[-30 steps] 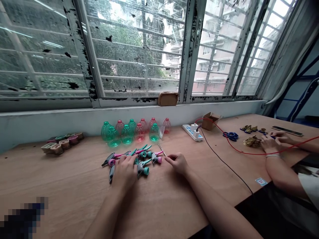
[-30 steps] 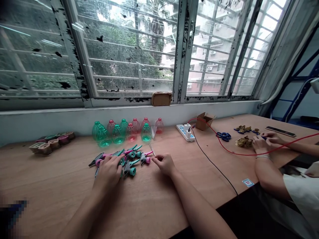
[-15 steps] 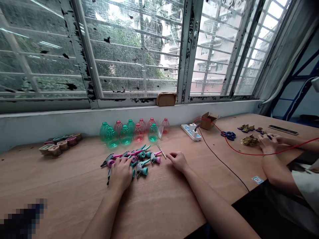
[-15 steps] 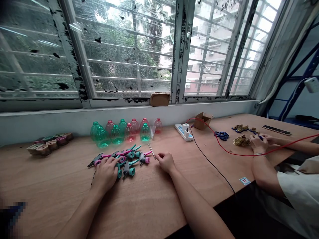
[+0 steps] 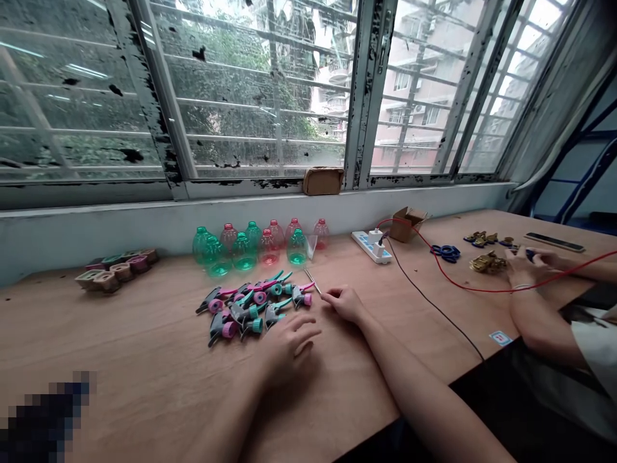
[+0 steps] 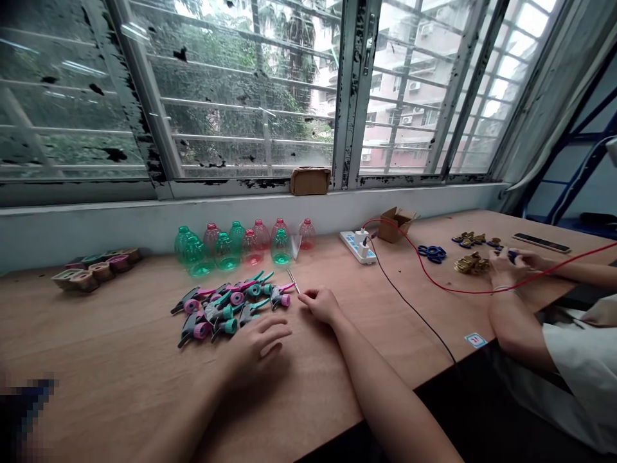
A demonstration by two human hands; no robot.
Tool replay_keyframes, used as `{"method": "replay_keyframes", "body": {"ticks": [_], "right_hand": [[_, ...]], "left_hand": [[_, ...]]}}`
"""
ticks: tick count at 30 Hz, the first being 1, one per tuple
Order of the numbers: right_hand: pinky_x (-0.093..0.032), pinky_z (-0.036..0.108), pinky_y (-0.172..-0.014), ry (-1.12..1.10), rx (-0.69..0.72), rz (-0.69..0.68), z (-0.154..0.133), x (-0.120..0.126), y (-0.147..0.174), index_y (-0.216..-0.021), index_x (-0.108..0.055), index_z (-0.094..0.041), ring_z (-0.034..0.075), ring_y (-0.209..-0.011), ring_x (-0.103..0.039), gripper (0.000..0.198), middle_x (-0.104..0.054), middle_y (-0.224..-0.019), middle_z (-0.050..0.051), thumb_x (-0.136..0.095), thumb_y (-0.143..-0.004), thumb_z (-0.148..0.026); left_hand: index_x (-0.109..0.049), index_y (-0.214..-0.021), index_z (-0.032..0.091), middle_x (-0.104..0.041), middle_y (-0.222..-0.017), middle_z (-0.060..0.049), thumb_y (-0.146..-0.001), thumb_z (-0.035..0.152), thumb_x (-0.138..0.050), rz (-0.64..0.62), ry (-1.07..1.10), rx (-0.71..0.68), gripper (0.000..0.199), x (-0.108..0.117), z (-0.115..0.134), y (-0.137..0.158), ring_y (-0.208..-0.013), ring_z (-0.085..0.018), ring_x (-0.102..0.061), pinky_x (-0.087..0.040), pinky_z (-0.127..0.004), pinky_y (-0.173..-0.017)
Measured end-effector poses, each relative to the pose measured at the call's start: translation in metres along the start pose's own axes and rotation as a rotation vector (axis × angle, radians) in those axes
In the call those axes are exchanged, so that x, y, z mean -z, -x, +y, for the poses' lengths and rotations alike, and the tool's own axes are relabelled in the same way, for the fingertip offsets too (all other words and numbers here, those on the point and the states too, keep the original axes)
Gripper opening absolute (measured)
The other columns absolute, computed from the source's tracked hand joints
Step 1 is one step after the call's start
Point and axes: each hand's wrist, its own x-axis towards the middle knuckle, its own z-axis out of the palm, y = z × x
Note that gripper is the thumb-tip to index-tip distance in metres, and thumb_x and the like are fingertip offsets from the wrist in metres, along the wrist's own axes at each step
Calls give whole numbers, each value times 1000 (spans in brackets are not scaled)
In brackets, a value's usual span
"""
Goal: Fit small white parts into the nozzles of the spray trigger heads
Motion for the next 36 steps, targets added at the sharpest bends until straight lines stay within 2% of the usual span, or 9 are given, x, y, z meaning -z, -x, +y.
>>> {"method": "replay_keyframes", "body": {"ticks": [3, 5, 9, 15, 22, 28, 36], "right_hand": [[-30, 21, -46, 14, -23, -13, 1, 0, 0, -68, -70, -13, 10, -47, -43, 35, -54, -50, -1, -57, -77, -43], [-30, 22, -46, 21, -20, -18, 2, 0, 0, -68, -70, -13, 10, -48, -43, 35, -54, -50, -1, -56, -77, -43], [-30, 21, -47, 34, -3, -35, 1, 1, 2, -66, -69, -13, 10, -48, -43, 34, -53, -51, -1, -55, -78, -42], [-27, 21, -46, 103, 40, -95, -6, 2, -1, -57, -63, -14, 9, -47, -41, 35, -49, -48, -2, -54, -79, -40], [-28, 21, -45, 88, 1, -90, -2, 1, -4, -63, -67, -14, 9, -47, -42, 34, -52, -49, -2, -54, -78, -41], [-33, 21, -48, 118, -64, 42, 2, -2, -10, -69, -67, -14, 11, -51, -48, 33, -58, -55, 0, -52, -79, -42], [-33, 23, -54, 231, -95, 164, 4, -9, -30, -68, -61, -18, 13, -57, -51, 11, -62, -62, 2, -59, -70, -28]], "left_hand": [[-62, -113, 29, -56, -124, -3, -85, 25, -52, -170, 106, 19, 29, -6, 6, 2, -110, -21, -53, -45, -33, -95], [-62, -113, 29, -56, -124, -3, -84, 27, -54, -214, 156, 46, 29, -8, 6, 4, -111, -22, -53, -45, -33, -95], [-62, -113, 28, -54, -127, -3, -83, 29, -57, -203, 215, 109, 31, -11, 5, 6, -116, -24, -50, -42, -34, -98], [-62, -114, 30, -55, -127, -1, -83, 29, -56, -224, 227, 136, 32, -7, 2, 2, -113, -23, -52, -43, -33, -96], [-63, -111, 29, -56, -125, -1, -83, 29, -55, -200, 202, 135, 29, -5, -1, 3, -113, -22, -53, -43, -32, -96], [-64, -109, 28, -57, -124, -2, -83, 30, -55, -201, 219, 148, 28, -5, 0, 2, -112, -22, -53, -43, -32, -96], [-64, -109, 27, -58, -123, -2, -82, 28, -57, -201, 243, 155, 28, -3, -2, 1, -113, -22, -53, -42, -33, -97]]}}
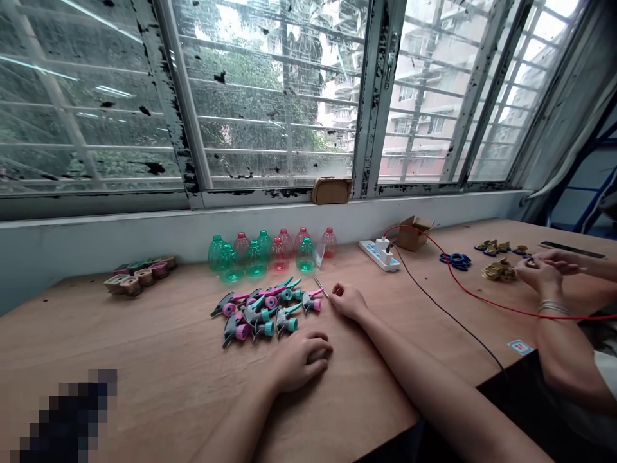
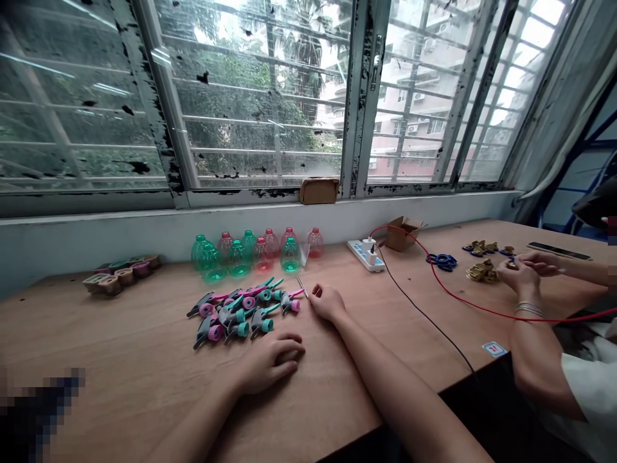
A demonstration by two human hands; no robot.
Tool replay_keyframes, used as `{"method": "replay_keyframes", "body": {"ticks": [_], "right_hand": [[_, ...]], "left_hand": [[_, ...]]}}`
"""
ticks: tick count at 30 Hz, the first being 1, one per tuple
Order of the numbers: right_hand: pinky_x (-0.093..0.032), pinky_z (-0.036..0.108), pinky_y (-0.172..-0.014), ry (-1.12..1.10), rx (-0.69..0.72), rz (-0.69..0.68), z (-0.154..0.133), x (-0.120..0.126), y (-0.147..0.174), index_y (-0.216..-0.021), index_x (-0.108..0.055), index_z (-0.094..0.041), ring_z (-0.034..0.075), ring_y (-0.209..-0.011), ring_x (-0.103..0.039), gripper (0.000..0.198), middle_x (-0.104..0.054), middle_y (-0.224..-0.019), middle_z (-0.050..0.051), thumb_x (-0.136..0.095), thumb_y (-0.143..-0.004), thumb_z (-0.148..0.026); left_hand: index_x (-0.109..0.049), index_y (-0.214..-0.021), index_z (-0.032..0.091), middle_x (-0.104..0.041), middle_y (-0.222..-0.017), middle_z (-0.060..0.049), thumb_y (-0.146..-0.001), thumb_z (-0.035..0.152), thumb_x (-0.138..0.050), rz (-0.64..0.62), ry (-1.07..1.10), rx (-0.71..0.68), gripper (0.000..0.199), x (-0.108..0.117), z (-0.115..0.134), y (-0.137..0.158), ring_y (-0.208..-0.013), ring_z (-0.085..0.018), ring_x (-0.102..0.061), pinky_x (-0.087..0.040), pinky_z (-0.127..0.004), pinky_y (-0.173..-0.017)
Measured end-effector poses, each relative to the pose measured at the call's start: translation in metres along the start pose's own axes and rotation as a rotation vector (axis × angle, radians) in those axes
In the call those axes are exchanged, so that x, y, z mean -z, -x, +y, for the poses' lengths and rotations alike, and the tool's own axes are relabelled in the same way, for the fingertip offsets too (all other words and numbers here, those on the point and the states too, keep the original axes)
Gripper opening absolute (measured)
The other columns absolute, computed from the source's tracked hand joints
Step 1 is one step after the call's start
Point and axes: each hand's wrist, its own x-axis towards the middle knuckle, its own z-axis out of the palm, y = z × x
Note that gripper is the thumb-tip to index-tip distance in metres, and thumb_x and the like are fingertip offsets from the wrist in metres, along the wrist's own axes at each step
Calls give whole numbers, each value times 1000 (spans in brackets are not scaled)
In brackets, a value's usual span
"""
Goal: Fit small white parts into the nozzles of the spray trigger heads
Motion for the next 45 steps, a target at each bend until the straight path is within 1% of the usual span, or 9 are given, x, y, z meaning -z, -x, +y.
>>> {"method": "replay_keyframes", "body": {"ticks": [3, 6, 12, 15, 18, 21, 25, 40, 45], "right_hand": [[-31, 23, -53, 13, 3, 9, -2, -1, -2, -67, -61, -18, 12, -56, -50, 9, -63, -62, 2, -59, -70, -27], [-32, 23, -52, -11, 12, -7, -2, 0, 0, -66, -60, -18, 12, -54, -51, 12, -62, -60, 2, -58, -72, -28], [-36, 22, -52, -128, 42, -103, 2, 7, 3, -68, -64, -16, 13, -54, -54, 25, -63, -59, 1, -54, -77, -37], [-36, 21, -50, -185, 65, -159, 4, 9, 4, -68, -65, -14, 12, -52, -52, 29, -62, -58, 1, -54, -77, -39], [-35, 21, -48, -216, 75, -185, 5, 9, 4, -67, -66, -14, 11, -49, -49, 30, -60, -55, 0, -54, -77, -40], [-34, 20, -46, -228, 76, -195, 6, 10, 4, -66, -65, -14, 10, -48, -49, 29, -59, -54, 0, -56, -77, -39], [-35, 20, -47, -234, 74, -197, 6, 11, 4, -67, -66, -14, 10, -50, -50, 27, -61, -57, 0, -57, -76, -38], [-35, 20, -46, -238, 64, -221, 7, 12, 5, -68, -66, -13, 10, -49, -48, 31, -59, -56, 0, -56, -77, -41], [-35, 21, -48, -230, 74, -214, 7, 13, 5, -67, -67, -14, 10, -50, -48, 30, -60, -57, 0, -57, -76, -40]], "left_hand": [[-64, -108, 27, -58, -123, -2, -81, 27, -58, 11, 11, 3, 28, 0, -1, 1, -114, -22, -52, -41, -33, -98], [-64, -108, 28, -58, -122, -2, -80, 26, -59, 10, 24, 11, 29, -1, -1, 1, -113, -21, -52, -41, -32, -98], [-65, -105, 28, -59, -121, -1, -78, 24, -62, 17, 42, 25, 27, -3, -2, 0, -112, -21, -52, -40, -32, -98], [-65, -105, 28, -59, -121, -1, -78, 24, -62, 18, 51, 28, 28, -3, -3, 0, -112, -21, -52, -40, -32, -99], [-65, -106, 27, -59, -122, -2, -78, 25, -61, 10, 52, 30, 28, -2, -2, 0, -113, -21, -52, -40, -32, -99], [-65, -106, 27, -58, -123, -2, -79, 26, -60, 2, 52, 34, 27, -1, 1, 0, -113, -22, -52, -40, -33, -99], [-65, -106, 26, -58, -122, -3, -80, 27, -59, 2, 57, 30, 27, 0, 2, -1, -112, -22, -52, -41, -33, -98], [-66, -106, 26, -58, -122, -3, -79, 26, -60, 9, 65, 13, 28, 0, 1, 0, -112, -22, -53, -42, -32, -97], [-65, -106, 26, -59, -121, -3, -79, 26, -60, 7, 45, 22, 27, -1, 1, -1, -112, -22, -53, -41, -33, -97]]}}
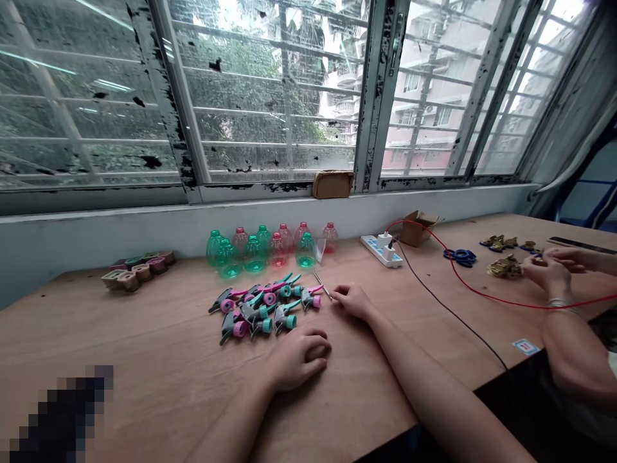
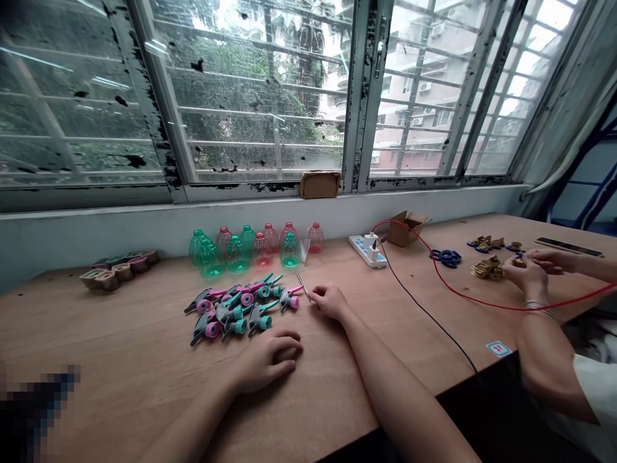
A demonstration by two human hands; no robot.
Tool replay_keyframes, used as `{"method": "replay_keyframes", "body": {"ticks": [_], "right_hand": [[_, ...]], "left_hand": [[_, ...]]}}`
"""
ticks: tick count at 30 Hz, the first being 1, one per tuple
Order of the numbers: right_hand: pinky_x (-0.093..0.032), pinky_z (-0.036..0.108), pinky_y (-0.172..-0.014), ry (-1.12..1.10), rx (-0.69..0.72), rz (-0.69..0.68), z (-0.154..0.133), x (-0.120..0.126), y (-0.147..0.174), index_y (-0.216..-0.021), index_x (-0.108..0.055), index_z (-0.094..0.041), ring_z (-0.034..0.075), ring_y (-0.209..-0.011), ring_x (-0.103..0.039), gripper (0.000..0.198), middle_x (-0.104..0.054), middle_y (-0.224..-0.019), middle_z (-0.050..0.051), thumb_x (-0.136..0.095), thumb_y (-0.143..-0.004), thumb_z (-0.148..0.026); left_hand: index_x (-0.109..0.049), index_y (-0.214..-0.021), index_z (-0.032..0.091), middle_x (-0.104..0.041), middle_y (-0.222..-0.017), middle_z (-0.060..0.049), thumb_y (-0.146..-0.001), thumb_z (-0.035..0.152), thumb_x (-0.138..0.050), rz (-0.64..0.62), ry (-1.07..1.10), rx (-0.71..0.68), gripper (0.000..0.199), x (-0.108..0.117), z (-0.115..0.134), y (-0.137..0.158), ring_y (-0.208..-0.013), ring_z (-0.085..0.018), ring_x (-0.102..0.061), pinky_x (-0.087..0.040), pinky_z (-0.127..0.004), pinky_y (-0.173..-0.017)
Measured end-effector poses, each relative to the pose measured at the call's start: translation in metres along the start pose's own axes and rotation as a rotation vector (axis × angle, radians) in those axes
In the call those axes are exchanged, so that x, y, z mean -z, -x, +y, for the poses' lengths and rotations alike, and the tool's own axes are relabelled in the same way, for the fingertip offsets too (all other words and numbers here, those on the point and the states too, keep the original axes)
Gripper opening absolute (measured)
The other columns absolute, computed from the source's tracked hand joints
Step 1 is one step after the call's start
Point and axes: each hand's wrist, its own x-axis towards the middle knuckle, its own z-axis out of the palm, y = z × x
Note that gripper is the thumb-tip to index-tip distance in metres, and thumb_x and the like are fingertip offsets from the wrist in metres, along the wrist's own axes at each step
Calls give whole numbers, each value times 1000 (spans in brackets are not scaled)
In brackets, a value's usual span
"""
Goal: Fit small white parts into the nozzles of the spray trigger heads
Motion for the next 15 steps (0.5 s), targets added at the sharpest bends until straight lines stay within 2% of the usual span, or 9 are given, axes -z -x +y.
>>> {"method": "replay_keyframes", "body": {"ticks": [15], "right_hand": [[-34, 19, -46, -22, -17, -17, 4, -2, 1, -72, -66, -14, 10, -50, -47, 31, -56, -56, -1, -55, -77, -42]], "left_hand": [[-66, -104, 27, -59, -121, -1, -79, 26, -61, 26, -7, 4, 25, -3, -1, 0, -112, -22, -53, -41, -32, -97]]}}
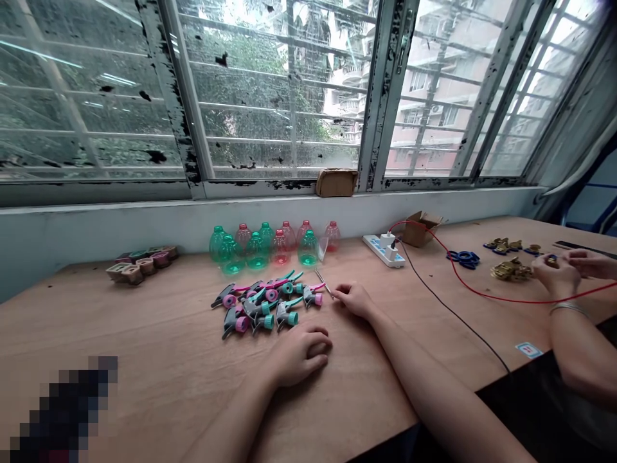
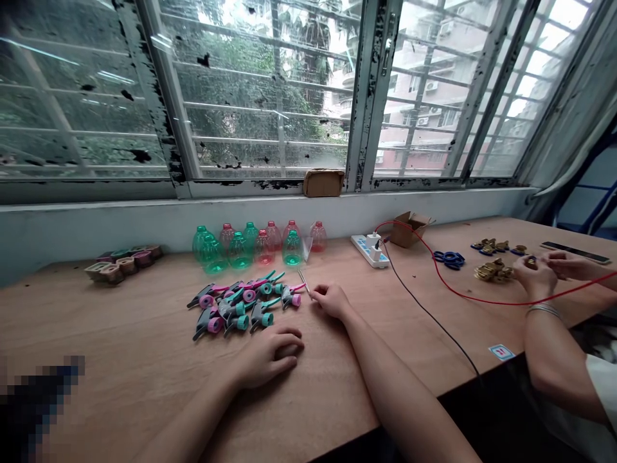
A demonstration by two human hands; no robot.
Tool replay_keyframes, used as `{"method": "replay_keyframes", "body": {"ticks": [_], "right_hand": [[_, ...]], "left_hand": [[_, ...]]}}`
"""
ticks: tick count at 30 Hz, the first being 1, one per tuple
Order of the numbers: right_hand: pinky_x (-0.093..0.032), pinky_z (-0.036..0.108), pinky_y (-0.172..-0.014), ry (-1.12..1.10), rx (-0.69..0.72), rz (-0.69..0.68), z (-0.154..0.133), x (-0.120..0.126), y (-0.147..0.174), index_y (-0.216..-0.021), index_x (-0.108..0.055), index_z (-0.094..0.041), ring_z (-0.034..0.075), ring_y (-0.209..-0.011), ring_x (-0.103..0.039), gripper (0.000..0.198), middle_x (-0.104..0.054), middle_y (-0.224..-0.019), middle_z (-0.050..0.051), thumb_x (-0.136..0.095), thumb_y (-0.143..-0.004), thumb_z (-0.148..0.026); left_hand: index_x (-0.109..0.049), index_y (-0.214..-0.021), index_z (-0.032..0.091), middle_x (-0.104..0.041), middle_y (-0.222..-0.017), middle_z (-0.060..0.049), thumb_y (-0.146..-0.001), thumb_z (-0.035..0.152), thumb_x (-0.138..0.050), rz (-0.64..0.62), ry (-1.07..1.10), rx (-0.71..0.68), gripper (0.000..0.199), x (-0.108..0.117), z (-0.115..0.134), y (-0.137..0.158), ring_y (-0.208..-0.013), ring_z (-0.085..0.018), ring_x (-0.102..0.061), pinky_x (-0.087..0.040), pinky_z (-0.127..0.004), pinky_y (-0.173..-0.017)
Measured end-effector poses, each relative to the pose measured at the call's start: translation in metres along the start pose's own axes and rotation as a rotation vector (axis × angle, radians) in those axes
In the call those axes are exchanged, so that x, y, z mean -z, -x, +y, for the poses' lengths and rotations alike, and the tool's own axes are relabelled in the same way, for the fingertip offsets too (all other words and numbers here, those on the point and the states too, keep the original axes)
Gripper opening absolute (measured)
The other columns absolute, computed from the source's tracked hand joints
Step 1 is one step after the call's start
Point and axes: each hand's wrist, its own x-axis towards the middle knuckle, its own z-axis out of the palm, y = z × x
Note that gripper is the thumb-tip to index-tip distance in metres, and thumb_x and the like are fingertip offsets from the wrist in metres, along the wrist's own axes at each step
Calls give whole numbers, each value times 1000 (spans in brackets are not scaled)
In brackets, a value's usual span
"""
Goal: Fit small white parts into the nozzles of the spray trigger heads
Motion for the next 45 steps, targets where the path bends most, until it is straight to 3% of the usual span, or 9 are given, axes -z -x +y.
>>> {"method": "replay_keyframes", "body": {"ticks": [15, 20, 24, 27, 31, 37, 40, 45], "right_hand": [[-34, 20, -45, 49, 14, 5, 0, 1, 0, -71, -66, -15, 10, -49, -48, 31, -57, -54, -2, -54, -78, -42], [-37, 21, -53, 115, 44, 54, -4, 2, 1, -76, -68, -16, 11, -56, -51, 21, -61, -62, -1, -56, -76, -33], [-39, 22, -60, 304, 82, 126, -12, 0, 3, -88, -69, -21, 12, -63, -55, 19, -65, -76, 0, -57, -75, -29], [-39, 23, -61, 487, -3, 162, -20, -3, 3, -94, -67, -23, 14, -69, -59, 24, -67, -78, 1, -59, -77, -37], [-39, 25, -64, 673, -130, 151, -27, -7, 1, -84, -69, -24, 18, -77, -62, 20, -70, -83, 4, -53, -81, -37], [-41, 29, -63, 736, -293, 186, -26, 8, 4, -76, -69, -21, 23, -77, -63, 18, -70, -79, 9, -54, -76, -32], [-43, 30, -65, 756, -376, 193, -24, 16, 8, -82, -68, -23, 25, -82, -64, 21, -70, -84, 9, -55, -76, -37], [-44, 31, -71, 762, -354, 226, -25, 13, 2, -103, -63, -23, 26, -93, -62, 38, -68, -100, 9, -52, -79, -50]], "left_hand": [[-66, -104, 27, -58, -122, -1, -79, 26, -60, -4, 5, 9, 26, -1, -1, -1, -112, -22, -53, -41, -31, -97], [-66, -105, 28, -58, -123, 0, -79, 26, -60, -2, 4, 15, 27, 0, 0, -1, -111, -22, -54, -41, -32, -95], [-66, -104, 28, -59, -123, 0, -79, 25, -61, -9, -2, 19, 26, 0, 1, -2, -111, -22, -54, -41, -32, -96], [-66, -103, 27, -59, -123, -1, -78, 25, -60, -6, 0, 18, 26, 0, 0, -2, -111, -23, -54, -41, -33, -95], [-66, -103, 28, -59, -121, 0, -78, 24, -61, 0, 4, 21, 26, 0, 0, -2, -111, -22, -54, -41, -32, -96], [-66, -103, 28, -59, -120, 0, -79, 24, -60, 3, 14, 27, 25, -1, 0, -1, -112, -22, -53, -41, -32, -96], [-66, -103, 29, -59, -122, 1, -79, 26, -61, 2, 12, 31, 25, -1, 0, -1, -111, -22, -53, -41, -32, -95], [-66, -104, 28, -59, -120, 0, -79, 25, -60, -1, 5, 20, 25, 0, -1, -1, -111, -21, -54, -41, -31, -96]]}}
